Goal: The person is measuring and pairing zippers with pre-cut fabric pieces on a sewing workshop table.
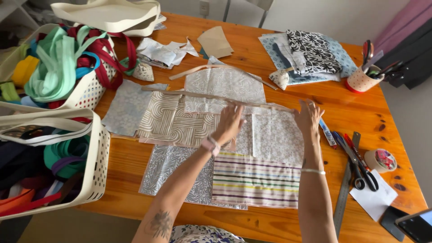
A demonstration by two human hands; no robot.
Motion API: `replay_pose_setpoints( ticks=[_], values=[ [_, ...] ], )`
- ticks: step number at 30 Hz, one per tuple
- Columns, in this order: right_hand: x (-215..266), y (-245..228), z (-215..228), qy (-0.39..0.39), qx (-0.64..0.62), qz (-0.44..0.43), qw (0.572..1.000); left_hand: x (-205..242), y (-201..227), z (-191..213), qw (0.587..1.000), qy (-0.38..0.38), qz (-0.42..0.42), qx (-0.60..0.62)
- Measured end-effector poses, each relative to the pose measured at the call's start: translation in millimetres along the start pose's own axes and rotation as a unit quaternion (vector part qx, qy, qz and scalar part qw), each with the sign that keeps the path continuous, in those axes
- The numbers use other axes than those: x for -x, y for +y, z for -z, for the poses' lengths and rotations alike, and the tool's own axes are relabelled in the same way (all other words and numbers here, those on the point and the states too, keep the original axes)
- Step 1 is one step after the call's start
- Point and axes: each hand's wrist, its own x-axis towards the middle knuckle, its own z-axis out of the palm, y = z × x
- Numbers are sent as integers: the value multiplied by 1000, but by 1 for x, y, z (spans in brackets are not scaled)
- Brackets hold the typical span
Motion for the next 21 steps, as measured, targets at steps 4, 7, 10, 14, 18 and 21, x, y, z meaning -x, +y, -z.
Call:
replay_pose_setpoints(
  ticks=[4, 7, 10, 14, 18, 21],
  values=[
    [30, -85, 46, 118, -99, 137, 979, 74, 21, 45, 997, -10, -27, 72],
    [52, -161, 83, 84, -175, 176, 965, 116, 41, 148, 983, -82, -108, 123],
    [76, -233, 107, 67, -233, 250, 937, 145, 48, 237, 973, -160, -59, 153],
    [99, -315, 116, 61, -288, 359, 886, 169, 32, 346, 994, -54, -20, 96],
    [120, -389, 122, 51, -321, 445, 834, 204, -13, 436, 997, 10, 61, -37],
    [145, -440, 145, 37, -345, 492, 798, 239, -61, 493, 982, 48, 105, -149]
  ],
)
